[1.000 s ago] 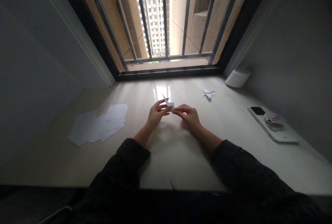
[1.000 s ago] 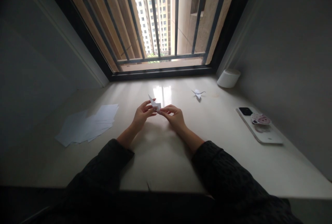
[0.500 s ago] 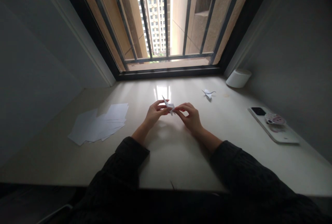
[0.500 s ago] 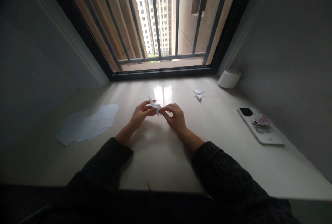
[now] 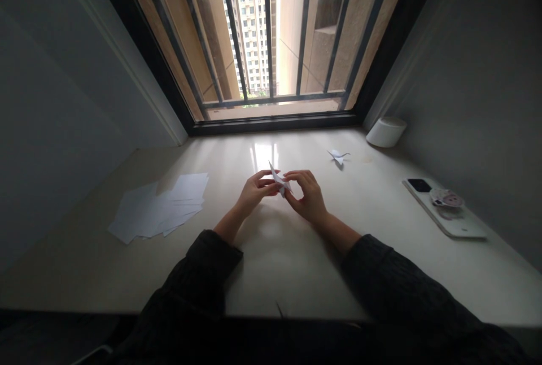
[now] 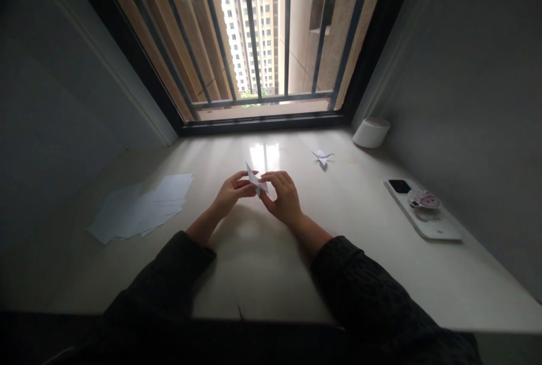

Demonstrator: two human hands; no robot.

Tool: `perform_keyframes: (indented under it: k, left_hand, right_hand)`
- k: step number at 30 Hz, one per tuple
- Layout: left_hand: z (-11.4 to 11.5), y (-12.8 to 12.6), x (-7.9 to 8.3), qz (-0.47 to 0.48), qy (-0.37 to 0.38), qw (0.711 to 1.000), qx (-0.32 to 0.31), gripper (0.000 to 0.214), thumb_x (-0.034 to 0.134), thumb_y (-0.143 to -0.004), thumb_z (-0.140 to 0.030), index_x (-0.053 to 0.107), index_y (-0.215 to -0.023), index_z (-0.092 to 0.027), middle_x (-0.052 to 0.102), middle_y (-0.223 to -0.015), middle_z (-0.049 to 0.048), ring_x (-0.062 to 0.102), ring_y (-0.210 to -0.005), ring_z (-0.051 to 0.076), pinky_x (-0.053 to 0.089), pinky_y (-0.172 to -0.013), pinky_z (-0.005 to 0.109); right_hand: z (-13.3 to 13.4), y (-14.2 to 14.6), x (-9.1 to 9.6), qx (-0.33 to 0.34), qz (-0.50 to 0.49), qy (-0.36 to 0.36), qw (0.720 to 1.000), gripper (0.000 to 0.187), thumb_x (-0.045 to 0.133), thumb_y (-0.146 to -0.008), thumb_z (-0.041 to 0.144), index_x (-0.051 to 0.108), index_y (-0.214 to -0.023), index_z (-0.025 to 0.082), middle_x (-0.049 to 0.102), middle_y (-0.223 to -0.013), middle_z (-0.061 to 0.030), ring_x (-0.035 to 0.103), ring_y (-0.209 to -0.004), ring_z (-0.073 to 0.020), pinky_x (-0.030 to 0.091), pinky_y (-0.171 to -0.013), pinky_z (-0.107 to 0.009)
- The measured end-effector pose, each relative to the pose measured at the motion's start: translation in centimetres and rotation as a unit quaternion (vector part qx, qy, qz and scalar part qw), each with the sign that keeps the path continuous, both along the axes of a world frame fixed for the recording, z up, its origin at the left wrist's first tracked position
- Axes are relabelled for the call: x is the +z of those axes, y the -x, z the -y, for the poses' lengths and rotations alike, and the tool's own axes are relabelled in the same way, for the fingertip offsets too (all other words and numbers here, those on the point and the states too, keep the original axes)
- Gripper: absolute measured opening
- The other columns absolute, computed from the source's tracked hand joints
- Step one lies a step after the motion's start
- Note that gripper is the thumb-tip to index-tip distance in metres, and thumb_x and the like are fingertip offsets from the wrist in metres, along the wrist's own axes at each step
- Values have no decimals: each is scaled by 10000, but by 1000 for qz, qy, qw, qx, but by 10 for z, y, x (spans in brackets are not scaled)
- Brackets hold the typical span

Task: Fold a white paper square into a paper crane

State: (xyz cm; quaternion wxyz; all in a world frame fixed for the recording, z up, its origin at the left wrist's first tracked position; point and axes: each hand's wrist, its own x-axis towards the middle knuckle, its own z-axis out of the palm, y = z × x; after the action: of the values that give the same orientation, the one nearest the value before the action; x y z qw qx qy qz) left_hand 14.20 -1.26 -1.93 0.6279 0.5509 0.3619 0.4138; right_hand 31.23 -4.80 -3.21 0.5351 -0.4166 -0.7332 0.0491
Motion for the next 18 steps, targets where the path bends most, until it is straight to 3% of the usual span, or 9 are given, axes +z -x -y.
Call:
perform_keyframes:
  k: [5,13,18]
  left_hand:
    - [3,-2,1,-4,11,1000,-21,485,776,-655,-337,606,-1073,-158,709,-886,98,669,-779,187,508,-768,355]
    - [8,-5,2,-31,26,998,-55,445,766,-667,-346,610,-1035,-150,704,-877,99,669,-802,191,512,-745,323]
    - [10,-10,0,-15,20,999,-48,479,763,-670,-345,601,-1078,-156,689,-911,92,666,-820,194,522,-750,331]
  right_hand:
    - [-1,-3,-2,-15,30,-4,999,336,602,-801,209,610,-1130,271,681,-1016,-51,586,-931,-243,484,-820,-420]
    - [-2,-6,-5,-67,48,9,997,225,610,-827,296,689,-1037,284,705,-792,-21,588,-759,-215,474,-701,-367]
    - [-3,-5,-7,-74,67,1,995,210,594,-835,284,700,-1016,278,709,-792,-23,593,-752,-207,469,-694,-353]
